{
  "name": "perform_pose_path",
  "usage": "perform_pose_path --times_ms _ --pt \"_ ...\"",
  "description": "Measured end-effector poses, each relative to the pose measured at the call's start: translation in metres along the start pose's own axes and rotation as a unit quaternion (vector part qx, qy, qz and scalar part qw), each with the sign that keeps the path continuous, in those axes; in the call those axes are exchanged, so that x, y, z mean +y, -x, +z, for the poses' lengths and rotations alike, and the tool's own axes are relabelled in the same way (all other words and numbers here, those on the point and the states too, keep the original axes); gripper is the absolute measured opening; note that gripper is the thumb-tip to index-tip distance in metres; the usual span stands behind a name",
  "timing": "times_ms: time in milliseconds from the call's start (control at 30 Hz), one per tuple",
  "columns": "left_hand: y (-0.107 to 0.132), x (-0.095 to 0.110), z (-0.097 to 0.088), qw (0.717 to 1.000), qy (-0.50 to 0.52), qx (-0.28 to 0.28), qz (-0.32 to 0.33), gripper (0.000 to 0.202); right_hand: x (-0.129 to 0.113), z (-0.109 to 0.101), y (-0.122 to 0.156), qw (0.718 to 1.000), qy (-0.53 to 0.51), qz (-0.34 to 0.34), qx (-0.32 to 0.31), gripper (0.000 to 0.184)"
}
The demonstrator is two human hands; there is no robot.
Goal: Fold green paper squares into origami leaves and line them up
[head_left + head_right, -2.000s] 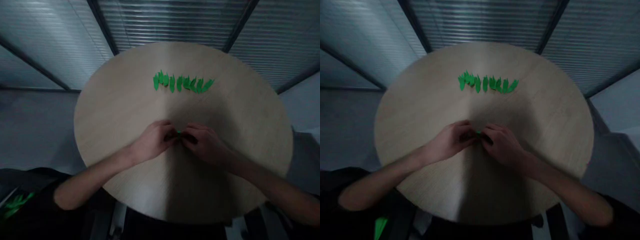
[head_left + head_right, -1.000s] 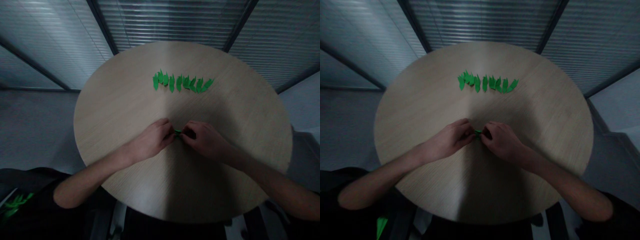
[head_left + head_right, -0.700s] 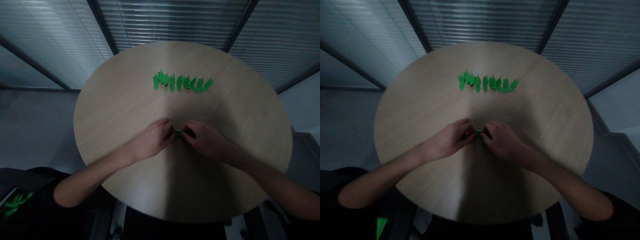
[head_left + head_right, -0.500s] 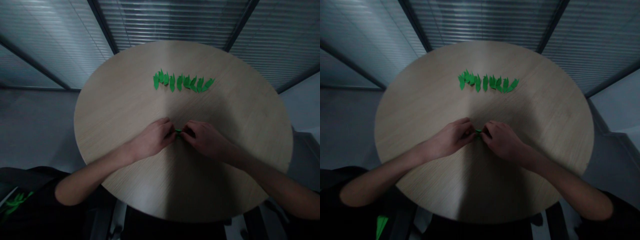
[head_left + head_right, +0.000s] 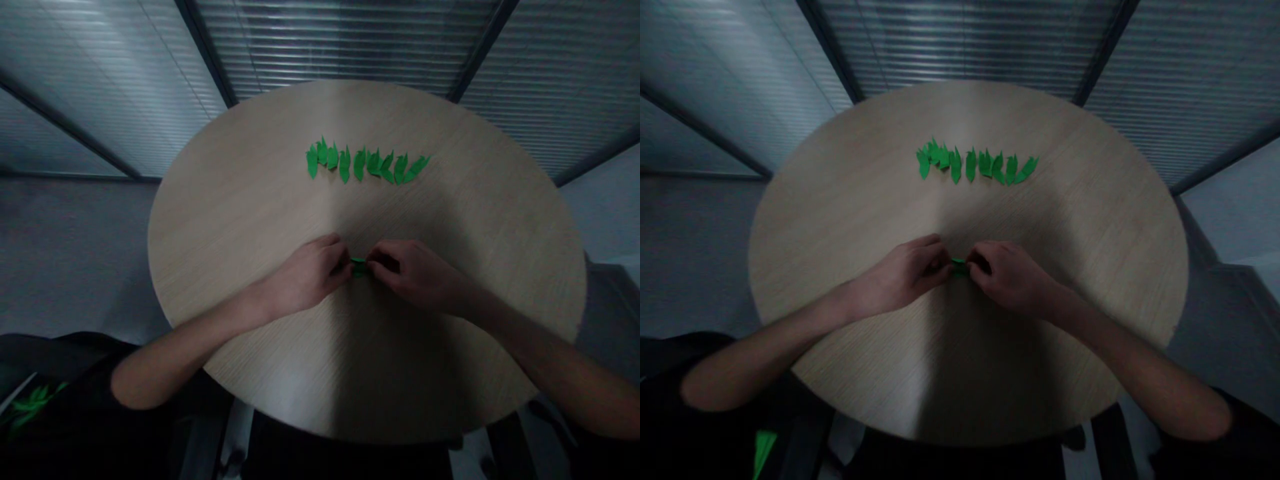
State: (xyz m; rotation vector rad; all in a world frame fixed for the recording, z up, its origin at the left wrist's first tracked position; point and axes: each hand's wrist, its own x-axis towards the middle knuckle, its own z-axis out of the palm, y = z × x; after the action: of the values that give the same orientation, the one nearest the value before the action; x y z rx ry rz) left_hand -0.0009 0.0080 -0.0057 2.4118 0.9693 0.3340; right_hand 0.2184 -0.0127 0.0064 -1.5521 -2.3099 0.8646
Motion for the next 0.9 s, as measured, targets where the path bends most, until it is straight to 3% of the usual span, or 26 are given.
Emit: perform_pose_path --times_ms 533,900 --pt "0.0 0.001 -0.001 1.0 0.012 0.0 -0.012 0.019 -0.002 0.01 0.001 0.998 0.041 -0.004 0.053 0.01" --pt "0.0 0.002 0.0 1.0 0.013 0.005 -0.012 0.023 -0.003 0.011 -0.001 0.998 0.045 0.002 0.048 0.01"
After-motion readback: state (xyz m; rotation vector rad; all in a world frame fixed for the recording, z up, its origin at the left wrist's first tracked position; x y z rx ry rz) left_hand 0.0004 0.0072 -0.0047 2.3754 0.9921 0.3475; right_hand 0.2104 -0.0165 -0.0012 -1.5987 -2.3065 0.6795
